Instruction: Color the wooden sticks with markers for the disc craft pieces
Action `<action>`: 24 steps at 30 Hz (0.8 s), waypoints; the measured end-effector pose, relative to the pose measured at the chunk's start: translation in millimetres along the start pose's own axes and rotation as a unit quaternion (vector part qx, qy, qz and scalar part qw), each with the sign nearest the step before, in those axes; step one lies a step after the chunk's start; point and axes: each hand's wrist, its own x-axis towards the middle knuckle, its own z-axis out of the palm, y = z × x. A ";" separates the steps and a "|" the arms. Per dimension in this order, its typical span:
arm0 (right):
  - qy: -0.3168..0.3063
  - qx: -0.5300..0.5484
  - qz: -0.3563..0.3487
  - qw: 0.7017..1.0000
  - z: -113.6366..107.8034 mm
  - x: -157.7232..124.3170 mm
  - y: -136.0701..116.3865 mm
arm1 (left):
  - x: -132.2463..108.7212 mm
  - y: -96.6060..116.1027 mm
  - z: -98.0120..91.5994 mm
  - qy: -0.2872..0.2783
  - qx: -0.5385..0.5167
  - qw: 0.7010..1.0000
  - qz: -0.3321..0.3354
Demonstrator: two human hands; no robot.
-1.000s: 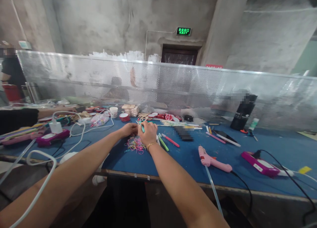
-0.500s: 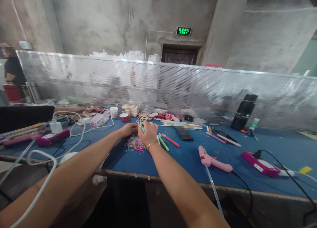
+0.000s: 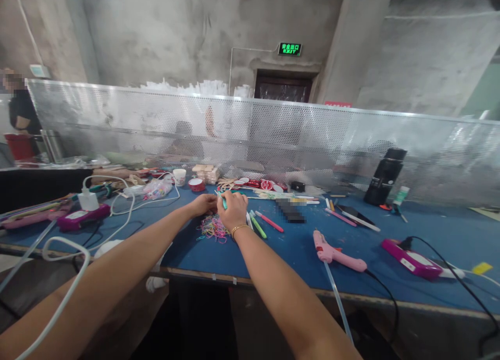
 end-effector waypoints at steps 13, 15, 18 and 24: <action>0.001 0.006 -0.015 1.000 0.9 -1.4 -1.7 | 0.5 -1.0 0.9 -0.001 -0.005 1.000 -0.002; 0.000 0.004 -0.014 1.000 1.2 -1.2 -1.4 | 0.2 -0.6 0.7 -0.002 -0.004 1.000 -0.003; 0.001 -0.005 -0.004 1.000 0.9 -0.7 -0.7 | -0.8 0.8 0.3 -0.005 0.001 1.000 -0.003; 0.009 -0.013 0.014 1.000 -0.5 -0.7 -0.2 | -1.5 1.4 0.6 -0.002 0.001 1.000 0.001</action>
